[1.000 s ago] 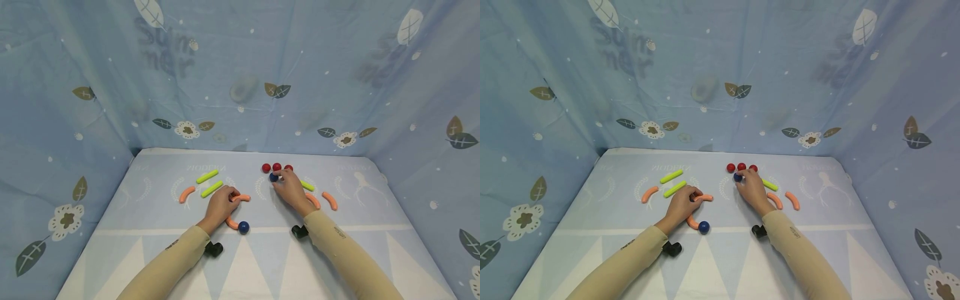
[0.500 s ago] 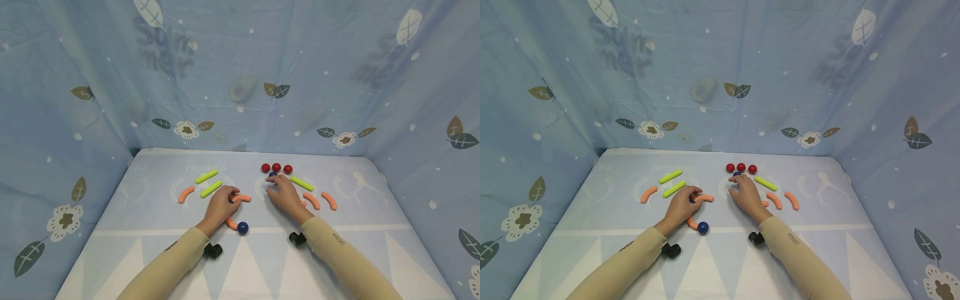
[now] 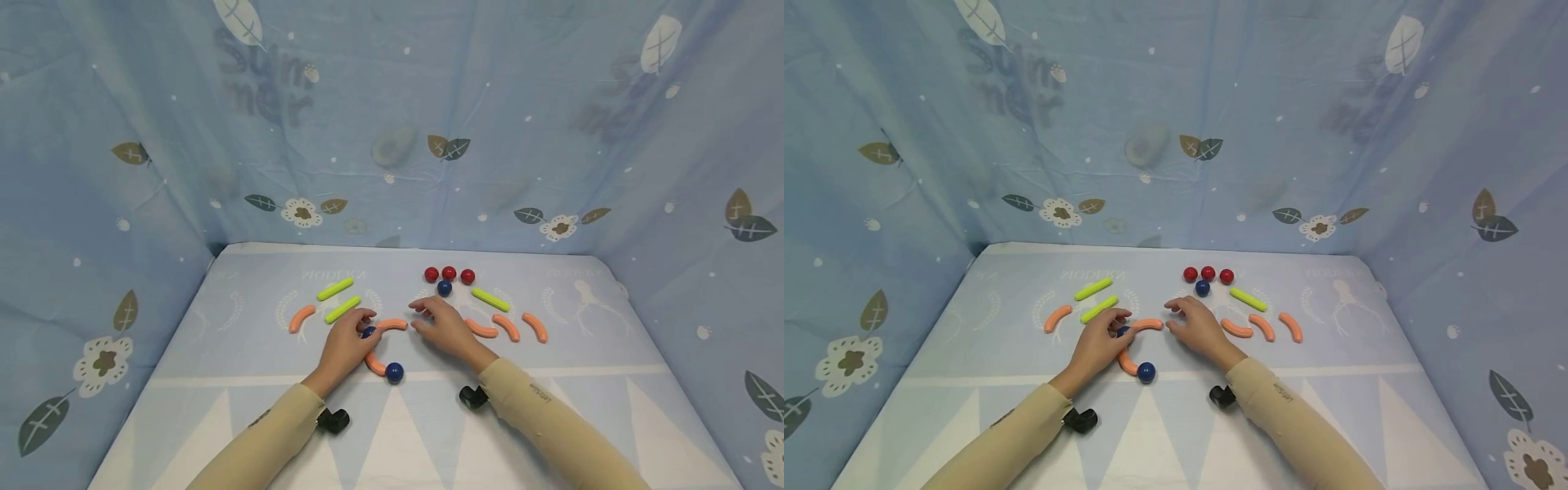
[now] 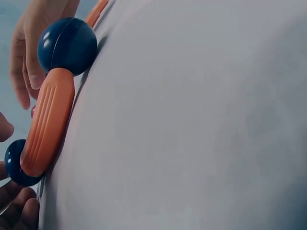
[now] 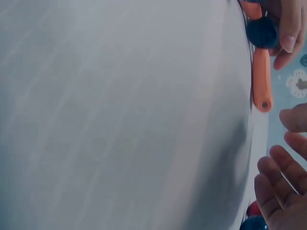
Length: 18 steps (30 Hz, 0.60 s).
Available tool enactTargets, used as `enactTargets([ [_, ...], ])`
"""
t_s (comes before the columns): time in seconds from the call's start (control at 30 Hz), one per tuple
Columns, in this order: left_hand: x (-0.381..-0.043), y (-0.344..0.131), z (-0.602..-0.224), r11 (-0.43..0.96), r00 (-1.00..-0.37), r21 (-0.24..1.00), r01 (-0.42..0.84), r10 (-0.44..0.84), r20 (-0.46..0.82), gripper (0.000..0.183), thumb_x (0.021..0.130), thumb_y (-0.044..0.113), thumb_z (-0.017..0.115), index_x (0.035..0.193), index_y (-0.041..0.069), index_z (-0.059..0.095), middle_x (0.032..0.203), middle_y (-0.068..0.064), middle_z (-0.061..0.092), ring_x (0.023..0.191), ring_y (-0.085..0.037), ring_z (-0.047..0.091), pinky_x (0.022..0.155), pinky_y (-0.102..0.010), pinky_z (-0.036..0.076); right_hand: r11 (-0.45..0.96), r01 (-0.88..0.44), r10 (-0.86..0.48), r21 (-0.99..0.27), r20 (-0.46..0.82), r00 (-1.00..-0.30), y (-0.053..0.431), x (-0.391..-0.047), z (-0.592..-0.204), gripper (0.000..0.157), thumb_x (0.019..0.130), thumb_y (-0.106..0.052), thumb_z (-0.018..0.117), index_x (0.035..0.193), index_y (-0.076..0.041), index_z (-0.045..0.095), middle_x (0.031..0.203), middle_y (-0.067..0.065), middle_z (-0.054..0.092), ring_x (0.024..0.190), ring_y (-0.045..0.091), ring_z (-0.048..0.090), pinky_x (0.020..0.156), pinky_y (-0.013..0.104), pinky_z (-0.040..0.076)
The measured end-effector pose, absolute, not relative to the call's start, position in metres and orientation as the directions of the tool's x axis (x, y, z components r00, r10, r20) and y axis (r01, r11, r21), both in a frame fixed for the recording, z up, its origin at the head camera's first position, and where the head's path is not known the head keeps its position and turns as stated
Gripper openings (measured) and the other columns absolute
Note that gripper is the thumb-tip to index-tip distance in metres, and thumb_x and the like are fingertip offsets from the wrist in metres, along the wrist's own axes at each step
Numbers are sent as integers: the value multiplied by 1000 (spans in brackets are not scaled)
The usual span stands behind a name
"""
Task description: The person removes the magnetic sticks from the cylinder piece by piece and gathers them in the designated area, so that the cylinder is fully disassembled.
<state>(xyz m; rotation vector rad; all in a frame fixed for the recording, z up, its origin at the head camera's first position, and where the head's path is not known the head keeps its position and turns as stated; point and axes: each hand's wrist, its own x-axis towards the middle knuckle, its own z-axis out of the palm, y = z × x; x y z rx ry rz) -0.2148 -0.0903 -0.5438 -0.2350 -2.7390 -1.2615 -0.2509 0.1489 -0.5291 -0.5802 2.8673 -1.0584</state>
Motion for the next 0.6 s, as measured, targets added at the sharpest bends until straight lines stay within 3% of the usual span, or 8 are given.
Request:
enactTargets([
  [0.27,-211,-99,-548,639,-982,746,186,87,170,40,91,35,76,122,11,69,106,-1,65,90,-14,59,80,-36,52,643,-397,-462,-655,82,-883,127,-255,-533,37,96,-24,73,132,-16,67,123,0,67,106,14,61,93,38,53],
  [0.6,-211,-100,-549,627,-983,758,179,84,162,40,92,36,75,122,12,69,107,-1,65,89,-14,60,79,-35,52,655,-487,-524,-578,117,-844,110,-258,-537,22,97,-20,72,119,-17,74,109,-2,68,90,11,56,80,31,50],
])
